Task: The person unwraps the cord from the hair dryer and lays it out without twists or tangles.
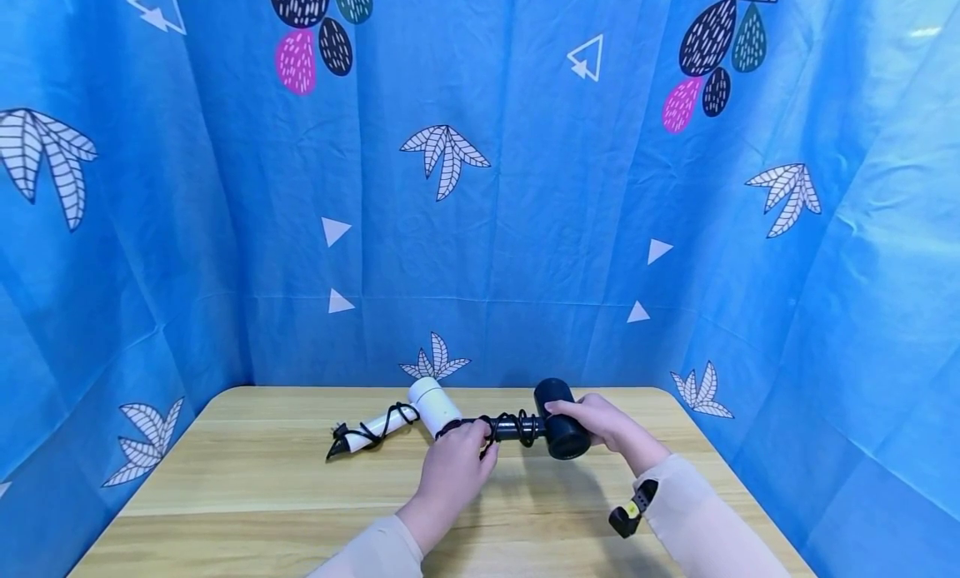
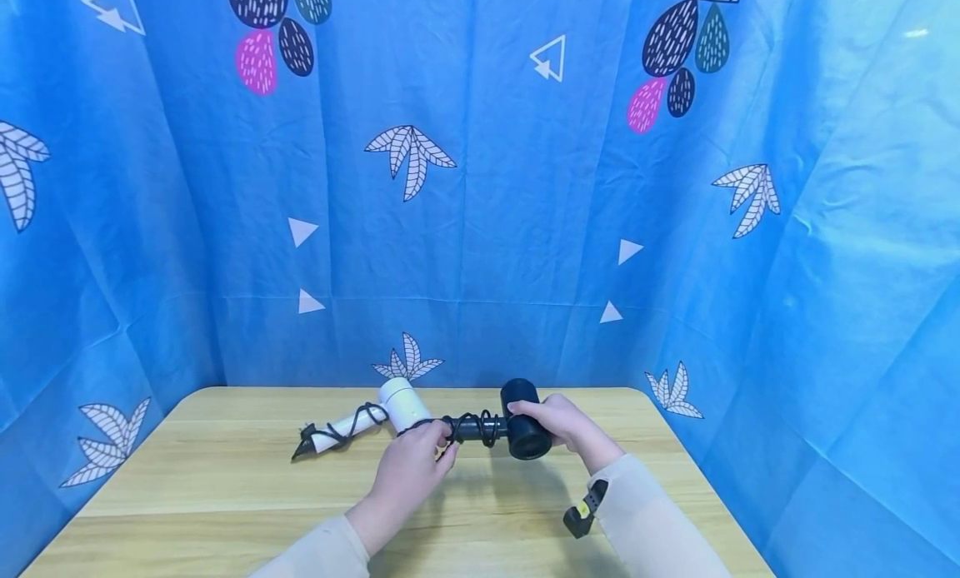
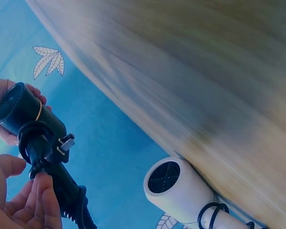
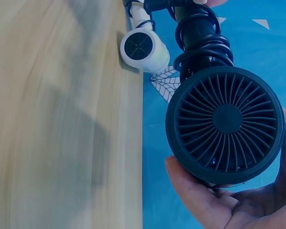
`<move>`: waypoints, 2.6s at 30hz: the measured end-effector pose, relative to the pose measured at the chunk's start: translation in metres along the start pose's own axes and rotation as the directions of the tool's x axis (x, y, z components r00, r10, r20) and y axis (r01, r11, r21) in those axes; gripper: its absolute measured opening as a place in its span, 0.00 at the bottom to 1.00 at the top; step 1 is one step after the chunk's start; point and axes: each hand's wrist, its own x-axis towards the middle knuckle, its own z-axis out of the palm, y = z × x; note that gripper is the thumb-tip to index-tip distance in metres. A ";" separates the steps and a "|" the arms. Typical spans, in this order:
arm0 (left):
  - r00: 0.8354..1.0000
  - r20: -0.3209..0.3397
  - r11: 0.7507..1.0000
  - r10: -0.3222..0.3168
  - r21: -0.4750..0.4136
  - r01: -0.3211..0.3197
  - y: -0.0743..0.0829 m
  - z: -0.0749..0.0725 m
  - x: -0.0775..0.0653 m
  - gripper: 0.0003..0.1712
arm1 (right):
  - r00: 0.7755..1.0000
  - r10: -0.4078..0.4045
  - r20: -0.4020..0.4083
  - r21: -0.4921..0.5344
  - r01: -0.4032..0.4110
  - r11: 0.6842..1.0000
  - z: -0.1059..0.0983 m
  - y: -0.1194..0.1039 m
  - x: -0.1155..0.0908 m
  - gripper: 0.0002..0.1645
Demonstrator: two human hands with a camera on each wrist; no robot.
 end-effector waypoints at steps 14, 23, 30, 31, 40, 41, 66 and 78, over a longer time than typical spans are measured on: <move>0.999 0.022 0.999 -0.035 0.020 0.035 0.005 0.000 -0.001 0.12 | 1.000 -0.006 0.022 0.024 0.006 1.000 0.001 -0.003 -0.002 0.34; 0.999 0.017 0.999 -0.041 0.016 0.040 0.009 -0.004 0.000 0.09 | 1.000 -0.004 0.016 0.021 0.004 1.000 0.001 -0.002 -0.004 0.34; 1.000 -0.012 1.000 -0.018 0.017 0.018 0.007 -0.005 0.001 0.06 | 1.000 -0.003 0.013 0.011 0.003 1.000 0.002 -0.002 -0.005 0.36; 1.000 -0.009 1.000 -0.018 0.018 0.018 0.007 -0.006 0.001 0.06 | 1.000 -0.004 0.012 0.008 0.004 1.000 0.001 -0.002 -0.005 0.36; 1.000 0.015 0.999 0.018 0.039 -0.018 0.007 -0.015 0.005 0.05 | 1.000 -0.010 0.004 -0.021 0.010 1.000 0.003 -0.003 -0.007 0.38; 1.000 0.016 0.999 0.025 0.043 -0.026 0.007 -0.016 0.006 0.05 | 1.000 -0.013 0.002 -0.026 0.013 1.000 0.003 -0.003 -0.007 0.38; 0.941 0.121 0.935 0.317 0.129 -0.332 -0.016 -0.038 0.027 0.05 | 1.000 -0.005 -0.030 -0.039 0.004 0.999 0.006 -0.003 -0.007 0.36; 0.887 0.157 0.886 0.435 0.102 -0.453 -0.026 -0.049 0.041 0.05 | 1.000 -0.012 0.002 -0.013 0.012 1.000 0.008 -0.005 -0.009 0.37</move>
